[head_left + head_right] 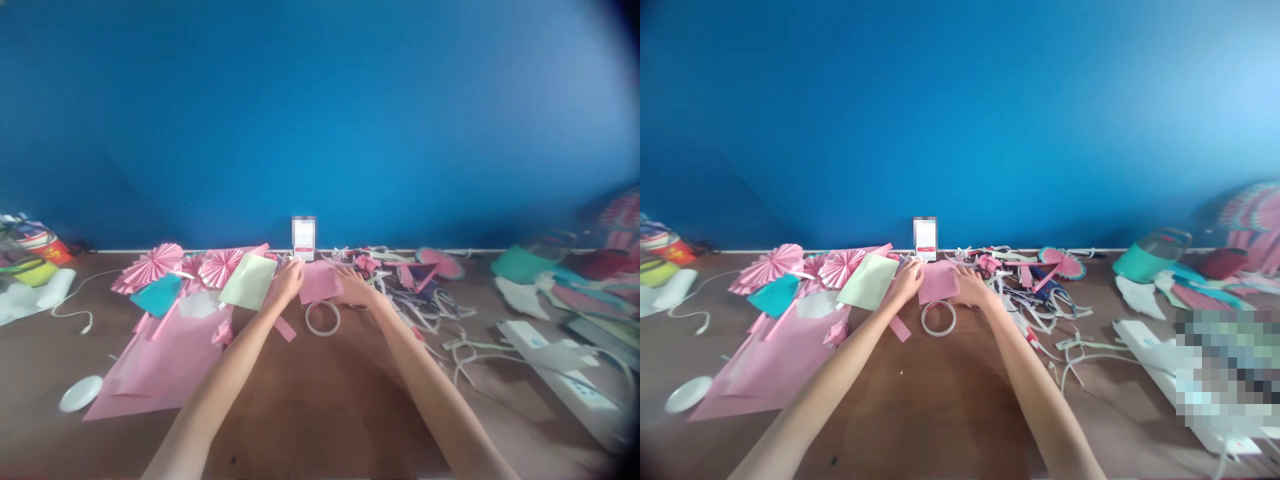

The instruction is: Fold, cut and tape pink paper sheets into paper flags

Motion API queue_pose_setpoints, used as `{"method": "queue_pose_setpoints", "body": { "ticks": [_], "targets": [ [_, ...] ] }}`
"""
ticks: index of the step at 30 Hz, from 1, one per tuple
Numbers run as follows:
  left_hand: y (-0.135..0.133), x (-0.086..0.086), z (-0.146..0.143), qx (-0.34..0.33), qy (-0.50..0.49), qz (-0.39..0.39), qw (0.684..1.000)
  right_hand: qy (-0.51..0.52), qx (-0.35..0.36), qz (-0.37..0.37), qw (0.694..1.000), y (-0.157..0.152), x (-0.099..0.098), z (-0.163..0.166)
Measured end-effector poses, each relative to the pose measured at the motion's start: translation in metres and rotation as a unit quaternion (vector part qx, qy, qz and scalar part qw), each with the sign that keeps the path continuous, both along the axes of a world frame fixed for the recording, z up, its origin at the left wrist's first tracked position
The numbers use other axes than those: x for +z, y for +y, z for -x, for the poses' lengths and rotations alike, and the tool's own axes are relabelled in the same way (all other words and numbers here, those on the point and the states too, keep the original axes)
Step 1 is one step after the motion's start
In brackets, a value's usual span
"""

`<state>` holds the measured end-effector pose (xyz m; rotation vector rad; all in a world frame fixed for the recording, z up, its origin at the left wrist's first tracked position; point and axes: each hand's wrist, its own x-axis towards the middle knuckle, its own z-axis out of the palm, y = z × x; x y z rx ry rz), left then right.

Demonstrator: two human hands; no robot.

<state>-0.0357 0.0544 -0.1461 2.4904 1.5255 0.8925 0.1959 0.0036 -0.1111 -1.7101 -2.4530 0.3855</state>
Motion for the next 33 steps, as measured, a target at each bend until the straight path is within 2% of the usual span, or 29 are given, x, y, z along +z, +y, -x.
{"method": "queue_pose_setpoints", "body": {
  "ticks": [4,10,15,23,27,30,33],
  "targets": [
    [-0.003,0.003,0.002,0.008,0.0,-0.003,1.0,-0.004,0.027,-0.07,0.997,-0.001,0.007,-0.001],
    [-0.008,0.007,0.0,0.054,-0.012,0.001,0.998,-0.002,0.04,-0.097,0.995,-0.009,0.02,-0.003],
    [-0.013,0.01,0.005,0.115,-0.032,0.018,0.993,0.014,0.013,-0.167,0.986,-0.008,0.033,-0.01],
    [-0.016,0.012,0.004,0.14,-0.052,0.033,0.988,0.062,-0.065,-0.266,0.96,-0.013,0.054,-0.022],
    [-0.016,0.013,0.004,0.137,-0.051,0.034,0.989,0.128,-0.118,-0.32,0.931,-0.023,0.076,-0.03],
    [-0.016,0.013,0.004,0.12,-0.042,0.029,0.992,0.205,-0.188,-0.368,0.887,-0.03,0.092,-0.037],
    [-0.015,0.014,0.004,0.089,-0.032,0.019,0.995,0.285,-0.216,-0.39,0.848,-0.033,0.103,-0.044]
  ]
}}
